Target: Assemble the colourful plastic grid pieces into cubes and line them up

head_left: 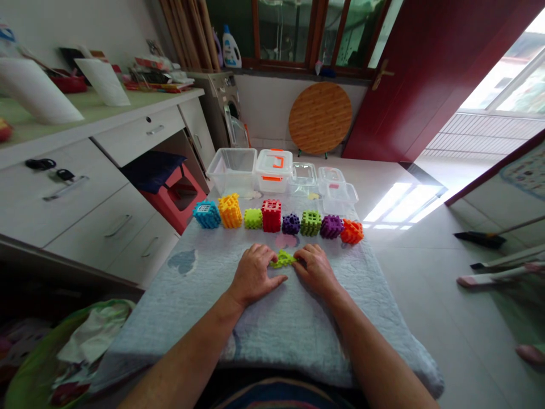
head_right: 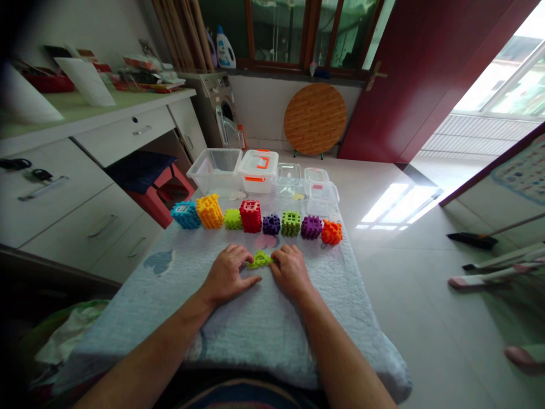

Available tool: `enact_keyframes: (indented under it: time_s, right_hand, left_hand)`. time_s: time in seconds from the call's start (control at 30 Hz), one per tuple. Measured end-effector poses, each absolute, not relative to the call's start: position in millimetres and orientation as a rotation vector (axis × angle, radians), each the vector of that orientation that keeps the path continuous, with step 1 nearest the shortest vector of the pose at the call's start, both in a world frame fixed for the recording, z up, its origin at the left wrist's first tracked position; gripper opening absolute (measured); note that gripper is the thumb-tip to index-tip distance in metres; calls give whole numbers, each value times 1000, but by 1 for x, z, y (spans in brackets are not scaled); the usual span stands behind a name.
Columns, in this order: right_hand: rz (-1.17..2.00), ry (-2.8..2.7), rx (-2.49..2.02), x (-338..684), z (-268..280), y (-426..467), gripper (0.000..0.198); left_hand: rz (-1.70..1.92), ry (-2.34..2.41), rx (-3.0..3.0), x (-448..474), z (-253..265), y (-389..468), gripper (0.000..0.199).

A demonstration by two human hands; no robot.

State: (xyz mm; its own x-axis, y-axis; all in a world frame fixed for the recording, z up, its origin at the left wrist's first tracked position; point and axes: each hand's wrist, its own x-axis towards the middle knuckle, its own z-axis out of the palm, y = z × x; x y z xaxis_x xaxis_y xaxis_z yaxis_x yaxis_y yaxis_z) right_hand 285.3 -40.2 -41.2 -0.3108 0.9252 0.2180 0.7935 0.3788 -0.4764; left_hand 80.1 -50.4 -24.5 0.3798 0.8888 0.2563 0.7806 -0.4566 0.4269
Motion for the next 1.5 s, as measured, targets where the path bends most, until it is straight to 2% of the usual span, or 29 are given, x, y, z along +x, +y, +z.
enact_keyframes:
  time_s: [0.23,0.4,0.6,0.9,1.5]
  right_hand:
    - [396,-2122,-1442,282,-43,-42,9]
    - [402,-2119,-1420,280,-42,-41,3]
    - [390,-2072,-1456,286,-40,-42,5]
    - [376,-2124,-1526,286,-41,-43,3]
    - [396,-2176,-1498,284,-41,-42,3]
  left_hand:
    - [637,1586,2370,77,-30,-45,26]
    - [688,1542,2342,75,-34,-43,14]
    - [702,1477,2380,78,-34,-42,16]
    - [639,1511,2397,79,-33,-43,8]
    - [622,1539,2447,75,-35,-42,10]
